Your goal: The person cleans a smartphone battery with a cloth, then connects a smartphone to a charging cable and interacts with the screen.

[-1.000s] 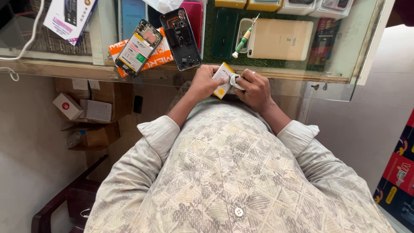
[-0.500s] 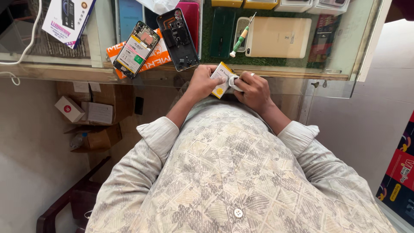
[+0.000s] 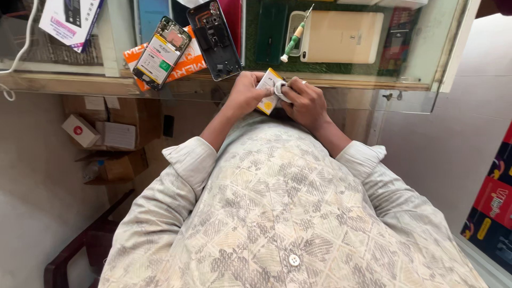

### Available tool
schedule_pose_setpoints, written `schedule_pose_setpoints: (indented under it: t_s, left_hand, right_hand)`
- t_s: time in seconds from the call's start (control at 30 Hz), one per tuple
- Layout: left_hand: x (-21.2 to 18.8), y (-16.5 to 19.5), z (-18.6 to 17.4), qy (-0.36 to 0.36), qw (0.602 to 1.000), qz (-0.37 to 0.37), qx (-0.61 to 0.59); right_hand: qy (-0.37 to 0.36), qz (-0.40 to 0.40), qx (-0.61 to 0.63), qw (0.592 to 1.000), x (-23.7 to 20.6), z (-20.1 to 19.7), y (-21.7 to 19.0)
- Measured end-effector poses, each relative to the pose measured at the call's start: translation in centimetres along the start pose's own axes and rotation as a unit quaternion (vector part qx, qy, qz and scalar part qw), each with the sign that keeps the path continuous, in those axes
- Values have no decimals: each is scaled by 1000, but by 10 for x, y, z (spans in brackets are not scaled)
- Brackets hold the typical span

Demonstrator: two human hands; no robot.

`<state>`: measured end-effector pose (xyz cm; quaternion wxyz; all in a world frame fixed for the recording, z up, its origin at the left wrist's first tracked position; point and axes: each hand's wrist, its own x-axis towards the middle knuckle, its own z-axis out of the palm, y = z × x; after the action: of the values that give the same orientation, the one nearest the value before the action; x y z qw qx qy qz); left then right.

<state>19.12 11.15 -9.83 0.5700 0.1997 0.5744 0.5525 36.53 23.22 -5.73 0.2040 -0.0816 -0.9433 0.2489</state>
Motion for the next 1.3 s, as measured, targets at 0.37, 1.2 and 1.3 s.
schedule_pose_setpoints:
  t_s: [0.37, 1.2, 1.3]
  left_hand:
    - [1, 7, 0, 33, 995, -34, 83]
    - [2, 5, -8, -6, 998, -57, 29]
    - [3, 4, -8, -1, 998, -61, 28]
  right_hand:
    - [118, 303, 406, 854, -25, 9, 29]
    - [50, 107, 120, 986, -19, 7, -2]
    - [43, 70, 121, 989, -18, 4, 0]
